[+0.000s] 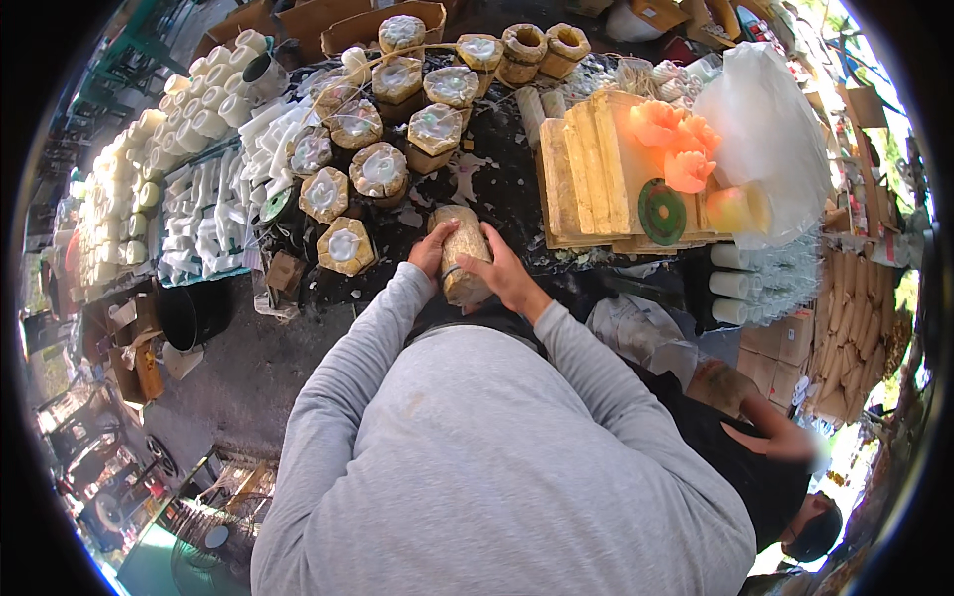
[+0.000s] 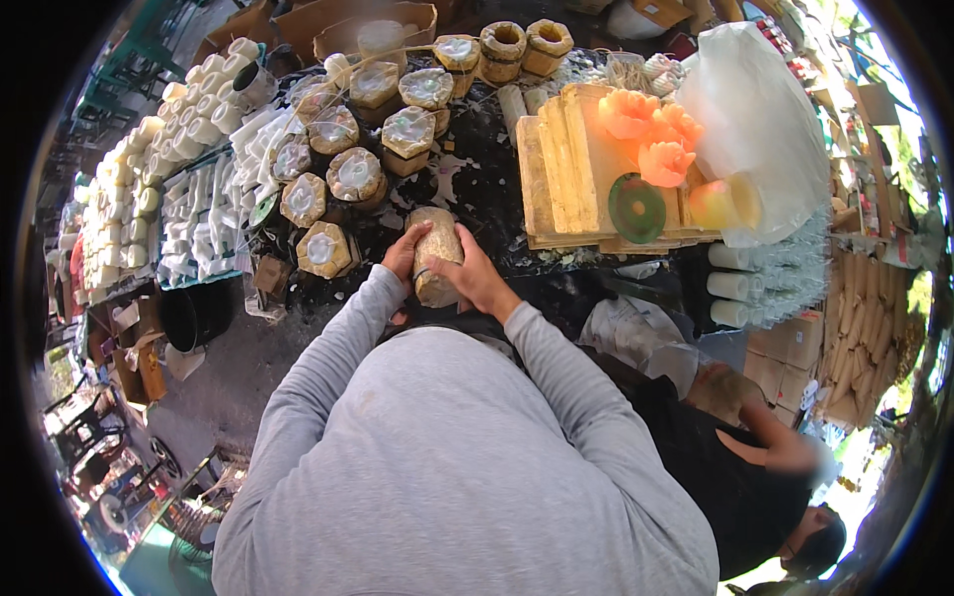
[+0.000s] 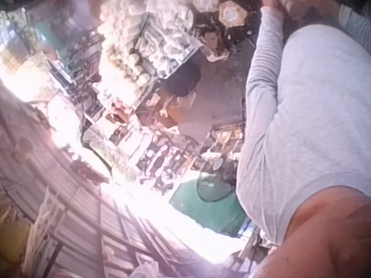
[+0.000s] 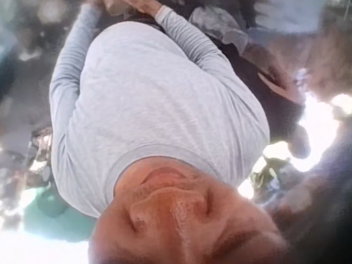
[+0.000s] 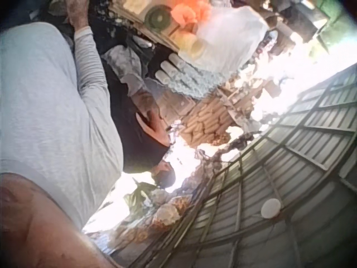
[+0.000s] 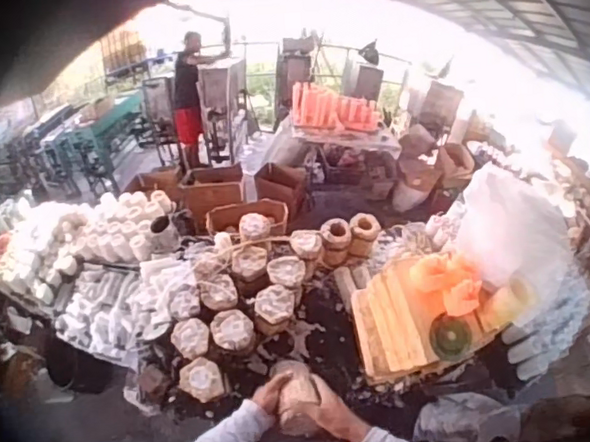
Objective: The person assembles decorative candles by inserting a white cylindrical candle into a hexagonal wooden mold, then securing it with a thin string. The person repeats this process for multiple units, placing finished items on the table.
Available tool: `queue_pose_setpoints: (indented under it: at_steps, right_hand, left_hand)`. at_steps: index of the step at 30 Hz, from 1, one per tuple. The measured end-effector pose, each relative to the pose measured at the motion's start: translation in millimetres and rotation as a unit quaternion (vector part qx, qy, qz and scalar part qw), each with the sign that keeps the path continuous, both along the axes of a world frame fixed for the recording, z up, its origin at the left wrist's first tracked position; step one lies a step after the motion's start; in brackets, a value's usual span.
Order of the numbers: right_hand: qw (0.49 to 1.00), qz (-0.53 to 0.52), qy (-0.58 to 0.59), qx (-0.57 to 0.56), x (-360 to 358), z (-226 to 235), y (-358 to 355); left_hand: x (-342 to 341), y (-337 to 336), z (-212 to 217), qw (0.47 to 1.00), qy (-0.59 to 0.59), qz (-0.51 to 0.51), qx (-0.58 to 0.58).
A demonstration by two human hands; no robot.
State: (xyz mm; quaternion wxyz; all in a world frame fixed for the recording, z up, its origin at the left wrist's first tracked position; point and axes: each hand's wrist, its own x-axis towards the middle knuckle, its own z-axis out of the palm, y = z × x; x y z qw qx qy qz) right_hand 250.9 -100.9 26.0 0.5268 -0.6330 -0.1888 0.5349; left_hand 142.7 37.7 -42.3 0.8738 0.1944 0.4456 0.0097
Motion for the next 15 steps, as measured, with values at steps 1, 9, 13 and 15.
queue_pose_setpoints:
  at_steps: [1,9,13,15]
  right_hand:
    - [0.989,0.051,-0.139,-0.019,-2.2,6.5,-5.7]
    - [0.814,0.205,-0.532,0.113,-7.4,35.0,11.5]
    - [0.815,0.347,-0.461,0.05,6.9,32.4,45.6]
    - [0.801,0.426,-0.42,0.03,12.8,31.7,59.2]
  left_hand:
    - [0.7,-0.6,1.3,0.999,-0.022,0.013,-0.035]
    - [-14.3,2.4,-12.1,0.998,-0.031,0.009,-0.061]
    - [-23.8,-2.7,-26.2,0.99,-0.061,0.024,-0.126]
    - [-26.9,-5.6,-31.0,0.989,-0.101,0.012,-0.109]
